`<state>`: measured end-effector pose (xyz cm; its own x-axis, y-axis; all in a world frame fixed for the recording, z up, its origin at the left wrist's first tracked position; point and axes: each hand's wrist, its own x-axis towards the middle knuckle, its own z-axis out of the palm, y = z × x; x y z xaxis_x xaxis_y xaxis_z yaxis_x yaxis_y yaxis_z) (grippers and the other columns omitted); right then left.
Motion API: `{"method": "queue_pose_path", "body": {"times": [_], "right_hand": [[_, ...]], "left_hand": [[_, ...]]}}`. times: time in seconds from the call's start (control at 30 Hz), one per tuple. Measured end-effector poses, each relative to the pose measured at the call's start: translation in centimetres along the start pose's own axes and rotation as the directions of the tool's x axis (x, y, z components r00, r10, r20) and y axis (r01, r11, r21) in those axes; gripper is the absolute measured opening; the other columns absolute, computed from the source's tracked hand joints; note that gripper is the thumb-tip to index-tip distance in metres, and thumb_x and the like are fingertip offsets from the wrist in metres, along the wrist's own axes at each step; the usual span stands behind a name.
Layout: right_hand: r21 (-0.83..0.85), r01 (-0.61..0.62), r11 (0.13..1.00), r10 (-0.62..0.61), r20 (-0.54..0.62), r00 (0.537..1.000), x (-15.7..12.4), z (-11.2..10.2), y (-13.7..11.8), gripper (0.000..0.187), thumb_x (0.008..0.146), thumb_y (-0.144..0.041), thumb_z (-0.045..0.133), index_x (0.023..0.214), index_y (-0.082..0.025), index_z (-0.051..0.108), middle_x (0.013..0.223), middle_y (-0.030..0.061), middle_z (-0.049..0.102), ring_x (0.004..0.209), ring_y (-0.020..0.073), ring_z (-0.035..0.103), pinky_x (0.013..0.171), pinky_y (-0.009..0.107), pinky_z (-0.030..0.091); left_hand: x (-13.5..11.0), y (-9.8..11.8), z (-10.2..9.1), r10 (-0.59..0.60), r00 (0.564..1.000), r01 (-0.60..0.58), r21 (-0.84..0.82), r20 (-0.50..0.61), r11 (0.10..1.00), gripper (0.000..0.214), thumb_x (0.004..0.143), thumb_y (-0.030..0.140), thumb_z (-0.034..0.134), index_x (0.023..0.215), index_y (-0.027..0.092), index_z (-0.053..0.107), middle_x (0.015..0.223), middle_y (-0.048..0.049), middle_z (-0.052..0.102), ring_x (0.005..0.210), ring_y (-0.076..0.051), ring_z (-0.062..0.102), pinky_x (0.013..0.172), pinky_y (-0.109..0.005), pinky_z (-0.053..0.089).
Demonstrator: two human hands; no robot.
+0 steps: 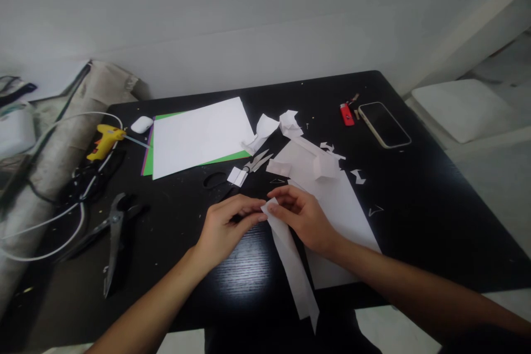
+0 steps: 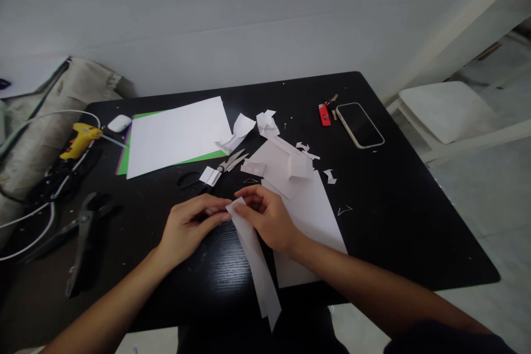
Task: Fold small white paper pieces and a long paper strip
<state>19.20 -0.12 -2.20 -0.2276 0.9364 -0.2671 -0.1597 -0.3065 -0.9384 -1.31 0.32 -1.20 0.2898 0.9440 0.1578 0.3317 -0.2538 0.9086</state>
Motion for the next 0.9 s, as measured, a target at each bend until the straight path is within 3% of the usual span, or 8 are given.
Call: {"method": "queue_pose_path", "body": {"times": [0.4,0.9], "right_hand": [[0.040,0.007,0.999,-0.008,0.019,1.000,-0.01,0.05,0.19,0.031,0.082,-0.040,0.086,0.103,-0.021,0.073,0.082,-0.0003,0.073,0.075,0.0146,0.068,0.068,0.028,0.051],[0.036,0.017,0.999,-0.018,0.028,0.999,-0.04,0.01,0.06,0.028,0.082,-0.039,0.085,0.102,-0.022,0.074,0.081,-0.0007,0.071,0.074,0.0138,0.066,0.068,0.027,0.050]], "left_hand": [[-0.06,-0.20,0.01,0.103,0.995,-0.103,0.025,-0.009,0.994,0.017,0.087,0.021,0.083,0.103,0.022,0.081,0.087,-0.0013,0.079,0.071,-0.012,0.071,0.067,-0.020,0.058],[0.01,-0.01,0.04,0.123,0.992,-0.123,0.029,-0.004,0.992,0.018,0.086,0.020,0.084,0.103,0.021,0.081,0.088,-0.0008,0.080,0.072,-0.011,0.071,0.069,-0.018,0.059]]}}
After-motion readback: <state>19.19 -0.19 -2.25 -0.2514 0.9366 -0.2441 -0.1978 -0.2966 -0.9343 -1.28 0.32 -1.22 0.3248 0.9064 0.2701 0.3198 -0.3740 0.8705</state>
